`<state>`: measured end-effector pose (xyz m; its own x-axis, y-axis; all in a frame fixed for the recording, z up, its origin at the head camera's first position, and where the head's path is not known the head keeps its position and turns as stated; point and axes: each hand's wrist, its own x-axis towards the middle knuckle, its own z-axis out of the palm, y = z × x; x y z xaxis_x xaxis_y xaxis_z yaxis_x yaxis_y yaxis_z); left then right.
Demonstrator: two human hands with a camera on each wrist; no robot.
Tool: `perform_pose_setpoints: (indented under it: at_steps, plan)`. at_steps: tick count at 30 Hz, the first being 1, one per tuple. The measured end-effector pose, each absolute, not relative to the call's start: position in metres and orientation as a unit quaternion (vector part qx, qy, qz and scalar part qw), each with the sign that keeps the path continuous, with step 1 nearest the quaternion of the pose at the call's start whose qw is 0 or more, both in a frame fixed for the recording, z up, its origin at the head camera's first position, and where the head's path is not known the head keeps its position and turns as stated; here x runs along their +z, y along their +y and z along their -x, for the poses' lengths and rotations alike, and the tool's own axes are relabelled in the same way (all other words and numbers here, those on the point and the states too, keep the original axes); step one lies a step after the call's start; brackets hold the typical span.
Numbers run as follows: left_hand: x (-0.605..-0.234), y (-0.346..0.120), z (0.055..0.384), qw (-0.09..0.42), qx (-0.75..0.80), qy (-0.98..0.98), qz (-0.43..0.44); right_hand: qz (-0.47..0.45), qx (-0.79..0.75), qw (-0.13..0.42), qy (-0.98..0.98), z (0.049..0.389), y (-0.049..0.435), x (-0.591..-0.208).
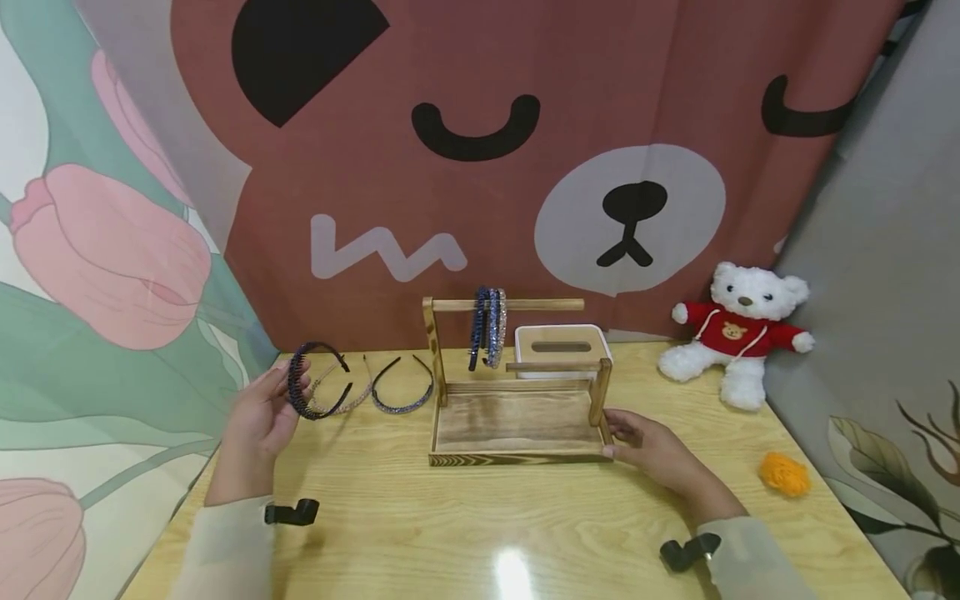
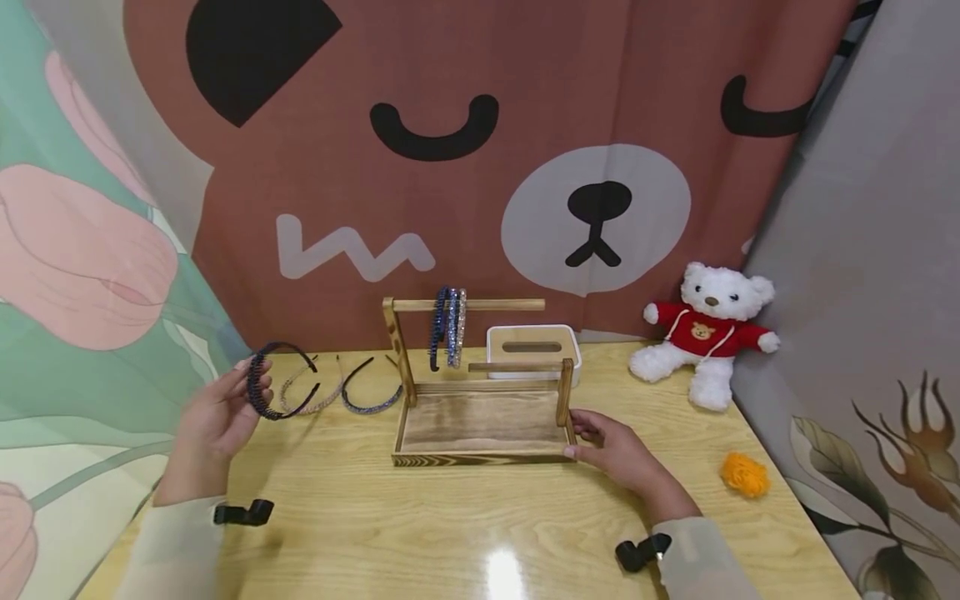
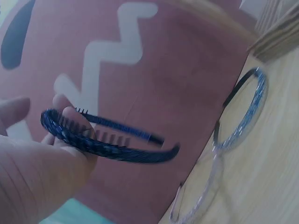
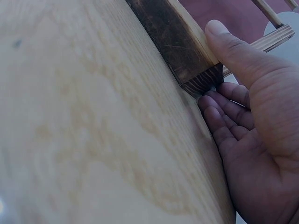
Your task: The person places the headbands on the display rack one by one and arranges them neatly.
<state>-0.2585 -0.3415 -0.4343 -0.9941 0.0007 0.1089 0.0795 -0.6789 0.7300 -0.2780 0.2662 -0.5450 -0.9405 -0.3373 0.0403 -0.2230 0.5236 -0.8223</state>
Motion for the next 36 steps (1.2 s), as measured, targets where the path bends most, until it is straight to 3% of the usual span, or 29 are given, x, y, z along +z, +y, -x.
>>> perform_pose_setpoints:
  at_steps: [8, 18, 28, 36]
  plan:
    - [-0.443, -0.311, 0.265, 0.031, -0.892, -0.414, 0.18, 0.168, -0.461, 0.056, 0.87, 0.278, 0.266, -0.543]
    - [-0.444, -0.29, 0.265, 0.013, -0.908, -0.346, 0.235, 0.158, -0.458, 0.057, 0.873, 0.279, 0.265, -0.545]
    - [-0.436, -0.266, 0.263, 0.027, -0.912, -0.336, 0.236, 0.146, -0.45, 0.061, 0.879, 0.28, 0.268, -0.549]
    - [-0.427, -0.251, 0.262, 0.072, -0.906, -0.382, 0.168, 0.153, -0.45, 0.063, 0.877, 0.281, 0.271, -0.549]
